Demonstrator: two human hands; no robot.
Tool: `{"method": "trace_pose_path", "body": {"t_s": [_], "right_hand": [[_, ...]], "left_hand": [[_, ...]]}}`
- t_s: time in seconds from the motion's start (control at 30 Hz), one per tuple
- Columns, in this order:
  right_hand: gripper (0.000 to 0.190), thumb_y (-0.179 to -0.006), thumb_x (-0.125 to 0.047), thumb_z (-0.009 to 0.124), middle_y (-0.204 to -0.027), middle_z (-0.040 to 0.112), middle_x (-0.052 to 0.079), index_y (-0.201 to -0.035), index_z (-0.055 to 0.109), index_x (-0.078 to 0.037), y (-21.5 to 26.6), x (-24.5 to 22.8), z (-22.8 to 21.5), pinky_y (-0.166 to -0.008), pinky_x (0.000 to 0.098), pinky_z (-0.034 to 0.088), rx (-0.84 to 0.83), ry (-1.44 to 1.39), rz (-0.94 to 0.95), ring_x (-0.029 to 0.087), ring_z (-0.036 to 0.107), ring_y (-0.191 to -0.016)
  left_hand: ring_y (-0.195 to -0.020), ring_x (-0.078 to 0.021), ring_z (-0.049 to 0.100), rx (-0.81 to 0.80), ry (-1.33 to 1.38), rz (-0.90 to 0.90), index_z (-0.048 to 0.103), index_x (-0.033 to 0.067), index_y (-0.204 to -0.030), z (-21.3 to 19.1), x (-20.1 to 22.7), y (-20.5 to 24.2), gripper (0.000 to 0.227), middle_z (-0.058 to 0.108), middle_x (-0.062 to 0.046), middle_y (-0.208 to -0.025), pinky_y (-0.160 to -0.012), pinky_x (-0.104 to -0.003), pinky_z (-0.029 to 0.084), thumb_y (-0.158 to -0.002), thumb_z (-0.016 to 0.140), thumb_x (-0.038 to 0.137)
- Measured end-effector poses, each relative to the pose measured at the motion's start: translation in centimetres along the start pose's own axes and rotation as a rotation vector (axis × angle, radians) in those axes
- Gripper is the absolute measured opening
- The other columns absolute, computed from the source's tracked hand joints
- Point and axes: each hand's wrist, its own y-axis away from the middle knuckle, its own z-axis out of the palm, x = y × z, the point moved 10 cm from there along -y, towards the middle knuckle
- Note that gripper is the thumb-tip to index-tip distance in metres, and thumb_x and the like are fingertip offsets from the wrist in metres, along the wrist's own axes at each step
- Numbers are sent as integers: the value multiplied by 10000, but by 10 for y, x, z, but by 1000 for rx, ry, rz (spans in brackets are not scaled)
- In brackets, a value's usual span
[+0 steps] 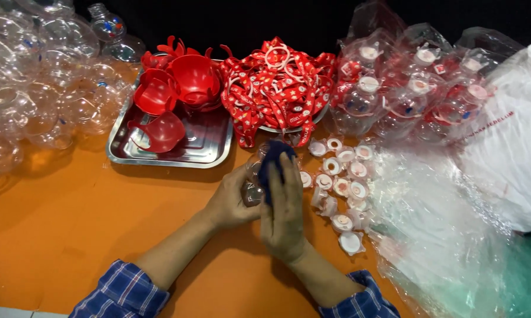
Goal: Assembling plastic bottles with red lanyards and cleaning them with a cloth.
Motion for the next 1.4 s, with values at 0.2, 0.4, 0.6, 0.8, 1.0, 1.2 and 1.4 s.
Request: {"method": "trace_pose_path", "body": {"t_s": [0.2, 0.4, 0.6, 0.8, 1.0, 1.2, 1.4], "right_hand": [[567, -1039, -215, 463, -1547, 375, 335, -1491, 384, 118, -2, 21, 3, -1216, 590, 233, -26, -156, 49, 542, 301, -1466], [556, -1025, -272, 414, -1506, 474, 277, -1477, 444, 50, 44, 94, 32, -1178, 553, 321, -110, -407, 306, 466, 423, -1414], [548, -1074, -277, 369, -1615, 293, 311, -1536, 394, 18, -1, 7, 10, -1223, 640, 210, -149, 58, -97, 576, 238, -1487], [530, -1048, -231, 449, -1520, 422, 296, -1486, 427, 66, 1, 31, 0, -1207, 542, 284, -3, -113, 57, 500, 377, -1444], [466, -1030, -243, 392, -1287, 648, 223, -1379, 537, 30, 4, 78, 5, -1050, 462, 484, -62, -263, 286, 388, 636, -1222], [525, -1145, -255, 329, -1702, 186, 233, -1621, 196, -77, -5, 28, 8, -1316, 519, 294, -158, -30, 77, 414, 239, -1604], [549, -1115, -319, 335, -1706, 220, 179, -1611, 279, -89, 2, 33, 16, -1323, 550, 170, -190, 3, 102, 371, 219, -1611]], "left_hand": [[-788, -286, 719, 22, 117, -15, 591, 103, -853, 0, -12, 7, 460, 695, -145, -845, -642, -393, 574, -655, 911, 368], [-759, -310, 709, -14, 109, 33, 601, 87, -856, -1, 10, -3, 463, 669, -154, -810, -636, -391, 564, -682, 903, 392], [-763, -282, 692, 31, 108, -6, 599, 89, -858, 0, -39, 12, 447, 666, -147, -808, -658, -391, 564, -697, 902, 375], [-761, -310, 694, 15, 156, 71, 562, 76, -855, 5, 2, -5, 510, 664, -181, -840, -628, -401, 556, -708, 899, 429], [-729, -291, 706, -18, 201, 79, 577, 83, -842, 1, 8, -21, 469, 664, -158, -816, -573, -363, 550, -688, 910, 375], [-973, -126, 607, -66, 420, -112, 587, 34, -1203, 17, -20, -9, 448, 636, -42, -1088, -845, -270, 528, -844, 745, 249], [-864, -72, 519, -81, 373, -93, 575, 77, -1119, 7, -12, -10, 350, 560, 26, -974, -737, -239, 470, -834, 708, 230]]}}
